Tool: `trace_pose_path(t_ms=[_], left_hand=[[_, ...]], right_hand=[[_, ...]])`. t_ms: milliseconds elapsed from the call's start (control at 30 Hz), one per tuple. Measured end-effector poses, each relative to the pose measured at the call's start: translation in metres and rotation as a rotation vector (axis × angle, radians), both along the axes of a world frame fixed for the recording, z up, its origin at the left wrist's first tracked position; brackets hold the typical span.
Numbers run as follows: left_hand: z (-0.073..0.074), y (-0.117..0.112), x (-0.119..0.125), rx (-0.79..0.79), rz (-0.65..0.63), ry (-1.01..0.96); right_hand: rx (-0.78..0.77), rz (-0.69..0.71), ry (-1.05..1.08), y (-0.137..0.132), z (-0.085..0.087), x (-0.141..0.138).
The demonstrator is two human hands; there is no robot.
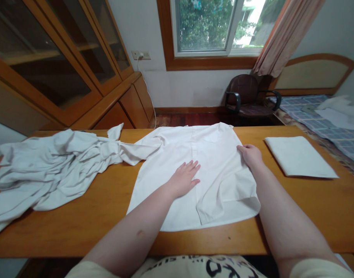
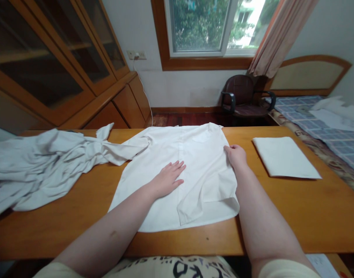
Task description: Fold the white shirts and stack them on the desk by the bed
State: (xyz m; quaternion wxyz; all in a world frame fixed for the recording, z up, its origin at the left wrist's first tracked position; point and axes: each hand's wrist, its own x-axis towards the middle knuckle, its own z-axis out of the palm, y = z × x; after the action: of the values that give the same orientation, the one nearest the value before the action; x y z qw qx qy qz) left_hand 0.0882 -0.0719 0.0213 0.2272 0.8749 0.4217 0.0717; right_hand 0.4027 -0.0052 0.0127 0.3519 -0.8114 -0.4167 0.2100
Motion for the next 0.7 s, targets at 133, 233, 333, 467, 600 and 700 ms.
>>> trace_pose_path(t_ms=[133,233,333,467,600,700], left_hand=[[-0.006,0.001,0.001,-0.001,-0.03,0.136],[-0.008,0.001,0.002,0.005,-0.044,0.181],[-0.01,0.002,0.002,0.013,-0.053,0.21],[-0.012,0.004,0.001,0.014,-0.059,0.228],[-0.012,0.004,0.001,0.017,-0.058,0.221],[-0.012,0.003,0.002,0.018,-0.059,0.215]], right_hand=[[-0.035,0.033,-0.053,0.001,-0.005,0.004],[-0.067,0.076,-0.081,0.002,-0.008,0.008],[-0.089,0.134,-0.034,0.001,-0.006,0.011],[-0.147,0.197,0.232,-0.01,0.002,0.013],[-0.248,0.308,0.53,-0.036,0.009,0.018],[-0.303,0.337,0.516,-0.06,0.011,0.023]])
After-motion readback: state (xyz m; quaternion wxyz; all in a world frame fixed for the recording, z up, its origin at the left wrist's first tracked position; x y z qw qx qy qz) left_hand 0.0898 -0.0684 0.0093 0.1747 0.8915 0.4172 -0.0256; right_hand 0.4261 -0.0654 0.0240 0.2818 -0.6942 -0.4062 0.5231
